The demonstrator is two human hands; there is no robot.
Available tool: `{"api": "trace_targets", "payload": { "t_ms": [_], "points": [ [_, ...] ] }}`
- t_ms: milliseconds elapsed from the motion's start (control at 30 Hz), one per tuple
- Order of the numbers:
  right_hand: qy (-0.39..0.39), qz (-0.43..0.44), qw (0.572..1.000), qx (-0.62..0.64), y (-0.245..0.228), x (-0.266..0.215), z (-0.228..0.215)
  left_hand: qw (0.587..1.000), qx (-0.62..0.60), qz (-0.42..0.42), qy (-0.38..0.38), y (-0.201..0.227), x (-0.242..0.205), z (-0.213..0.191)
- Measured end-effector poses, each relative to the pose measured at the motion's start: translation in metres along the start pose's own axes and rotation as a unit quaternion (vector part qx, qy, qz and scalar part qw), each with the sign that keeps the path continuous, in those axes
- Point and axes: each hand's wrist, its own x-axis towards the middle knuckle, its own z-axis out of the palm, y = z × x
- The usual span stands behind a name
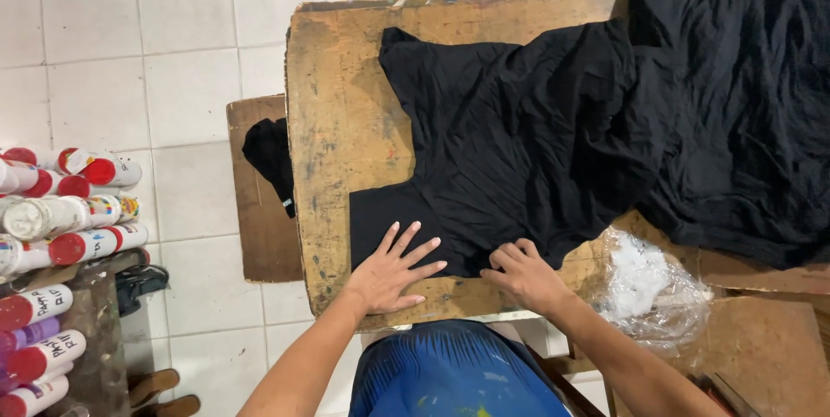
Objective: The person irons a black long-sleeved shirt on a wooden table. They smooth the fabric, place a small rectangular object on the sleeve, and press it with an iron. The person repeats this process on different sections of the shirt.
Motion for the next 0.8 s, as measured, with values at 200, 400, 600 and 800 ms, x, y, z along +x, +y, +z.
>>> {"api": "trace_targets", "payload": {
  "t_ms": [200,400,600,800],
  "points": [
    [-0.007,-0.001,1.000,0.019,-0.001,0.009,-0.003,0.999,-0.023,0.016,-0.040,0.001,-0.001,-0.003],
    [-0.043,0.006,0.999,0.001,-0.009,0.000,0.028,0.998,-0.064,-0.024,-0.004,0.006,-0.012,0.008],
    [-0.046,0.032,0.998,0.005,0.002,0.016,0.014,0.998,-0.055,-0.034,-0.011,0.007,-0.015,0.009],
    [-0.065,0.008,0.998,-0.016,0.006,0.022,0.021,0.998,-0.064,-0.015,-0.017,0.007,-0.016,0.002]
  ]
}}
